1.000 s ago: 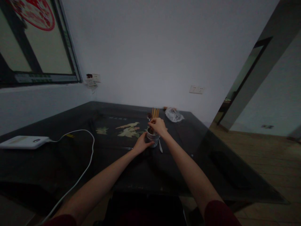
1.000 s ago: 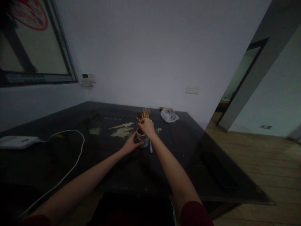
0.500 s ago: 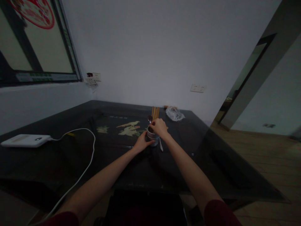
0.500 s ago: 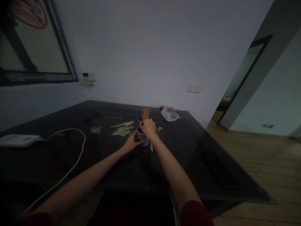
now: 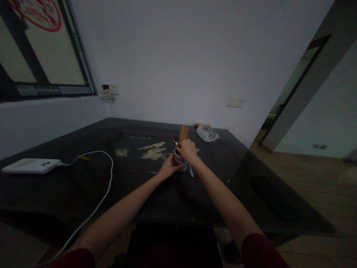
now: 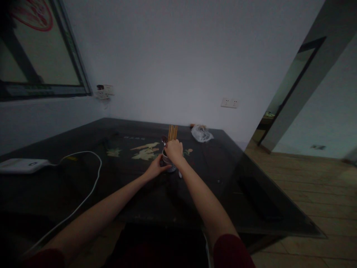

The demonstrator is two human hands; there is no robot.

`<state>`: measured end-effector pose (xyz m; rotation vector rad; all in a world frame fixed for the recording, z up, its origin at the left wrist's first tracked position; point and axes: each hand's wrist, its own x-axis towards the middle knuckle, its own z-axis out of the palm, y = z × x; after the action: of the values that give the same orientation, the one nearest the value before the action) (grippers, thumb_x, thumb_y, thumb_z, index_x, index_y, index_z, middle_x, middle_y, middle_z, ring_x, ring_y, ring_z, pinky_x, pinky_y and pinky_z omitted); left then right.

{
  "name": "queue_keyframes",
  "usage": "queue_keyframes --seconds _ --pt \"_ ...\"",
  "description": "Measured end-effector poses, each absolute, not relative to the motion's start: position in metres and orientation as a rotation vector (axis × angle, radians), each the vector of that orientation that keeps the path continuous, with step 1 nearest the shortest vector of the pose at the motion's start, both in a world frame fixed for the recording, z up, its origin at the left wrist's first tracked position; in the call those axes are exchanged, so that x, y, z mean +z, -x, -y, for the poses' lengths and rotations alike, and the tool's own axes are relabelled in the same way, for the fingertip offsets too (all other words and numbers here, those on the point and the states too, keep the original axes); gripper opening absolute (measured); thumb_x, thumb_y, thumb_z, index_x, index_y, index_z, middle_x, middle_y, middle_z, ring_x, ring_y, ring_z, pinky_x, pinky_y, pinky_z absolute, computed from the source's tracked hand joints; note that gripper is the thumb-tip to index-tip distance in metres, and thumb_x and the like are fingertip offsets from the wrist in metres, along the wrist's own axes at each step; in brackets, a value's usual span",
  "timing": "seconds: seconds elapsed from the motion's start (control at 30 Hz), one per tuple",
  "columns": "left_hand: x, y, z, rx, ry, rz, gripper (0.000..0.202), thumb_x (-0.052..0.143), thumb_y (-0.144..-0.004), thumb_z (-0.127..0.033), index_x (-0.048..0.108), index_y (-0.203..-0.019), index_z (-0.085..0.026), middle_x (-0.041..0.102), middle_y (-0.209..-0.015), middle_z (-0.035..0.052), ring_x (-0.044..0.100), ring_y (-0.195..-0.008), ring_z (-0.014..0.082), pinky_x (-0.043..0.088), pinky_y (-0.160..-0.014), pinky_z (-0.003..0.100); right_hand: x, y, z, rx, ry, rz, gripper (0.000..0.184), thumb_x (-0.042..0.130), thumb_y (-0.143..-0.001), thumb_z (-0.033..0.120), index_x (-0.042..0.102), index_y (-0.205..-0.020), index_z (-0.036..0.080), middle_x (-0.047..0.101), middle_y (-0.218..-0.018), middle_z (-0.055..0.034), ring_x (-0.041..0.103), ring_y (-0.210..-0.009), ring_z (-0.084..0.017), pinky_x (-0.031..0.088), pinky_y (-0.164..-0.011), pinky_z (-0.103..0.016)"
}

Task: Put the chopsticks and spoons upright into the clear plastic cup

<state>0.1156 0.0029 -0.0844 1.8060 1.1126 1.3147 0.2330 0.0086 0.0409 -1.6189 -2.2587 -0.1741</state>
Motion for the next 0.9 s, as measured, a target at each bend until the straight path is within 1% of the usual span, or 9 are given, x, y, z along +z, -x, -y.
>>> queue_keyframes --seconds 0.23,0.43,0.57,0.77,0.9 --pt "-0.0810 -0.1158 -0.0001 1.321 -1.816 -1.138 0.059 0.077 -0.064 -0.037 0.050 -0.112 -0.016 0.063 -0.110 0.0116 0.059 -0.102 0.0265 0.045 -0.090 0.041 0.0451 -0.2327 -0.0054 -0.148 1.639 2.277 0.025 0.055 -0.086 0.034 0.072 -0.094 0.018 0.069 -0.102 -0.0117 0.055 -0.103 -0.023 0.041 -0.085 -0.031" --pt "-0.0784 -0.1161 0.0019 1.330 -1.804 -1.165 0.059 0.078 -0.063 -0.034 0.052 -0.113 -0.016 0.063 -0.111 0.0113 0.059 -0.104 0.0268 0.045 -0.091 0.041 0.0467 -0.2340 -0.0040 -0.139 1.636 2.290 0.024 0.056 -0.086 0.034 0.072 -0.093 0.018 0.068 -0.101 -0.0121 0.055 -0.102 -0.024 0.041 -0.084 -0.033" --pt "-0.0809 -0.1160 0.0002 1.322 -1.823 -1.168 0.059 0.077 -0.064 -0.034 0.051 -0.113 -0.014 0.063 -0.112 0.0132 0.059 -0.104 0.0269 0.045 -0.091 0.042 0.0451 -0.2356 -0.0038 -0.166 1.630 2.284 0.025 0.055 -0.086 0.035 0.072 -0.091 0.017 0.068 -0.100 -0.0124 0.055 -0.101 -0.024 0.042 -0.083 -0.033" --pt "-0.0862 -0.1150 -0.0034 1.322 -1.823 -1.114 0.064 0.075 -0.066 -0.039 0.048 -0.117 -0.014 0.061 -0.115 0.0142 0.059 -0.106 0.0270 0.045 -0.092 0.042 0.0460 -0.2369 -0.0046 -0.154 1.618 2.304 0.024 0.056 -0.085 0.034 0.071 -0.092 0.016 0.067 -0.102 -0.0128 0.054 -0.102 -0.026 0.042 -0.083 -0.034" --pt "-0.0845 -0.1146 -0.0022 1.310 -1.824 -1.145 0.064 0.076 -0.065 -0.039 0.049 -0.117 -0.014 0.062 -0.114 0.0141 0.059 -0.105 0.0279 0.045 -0.091 0.042 0.0448 -0.2358 -0.0053 -0.137 1.630 2.287 0.022 0.057 -0.085 0.033 0.071 -0.091 0.016 0.066 -0.104 -0.0126 0.052 -0.105 -0.025 0.041 -0.085 -0.034"
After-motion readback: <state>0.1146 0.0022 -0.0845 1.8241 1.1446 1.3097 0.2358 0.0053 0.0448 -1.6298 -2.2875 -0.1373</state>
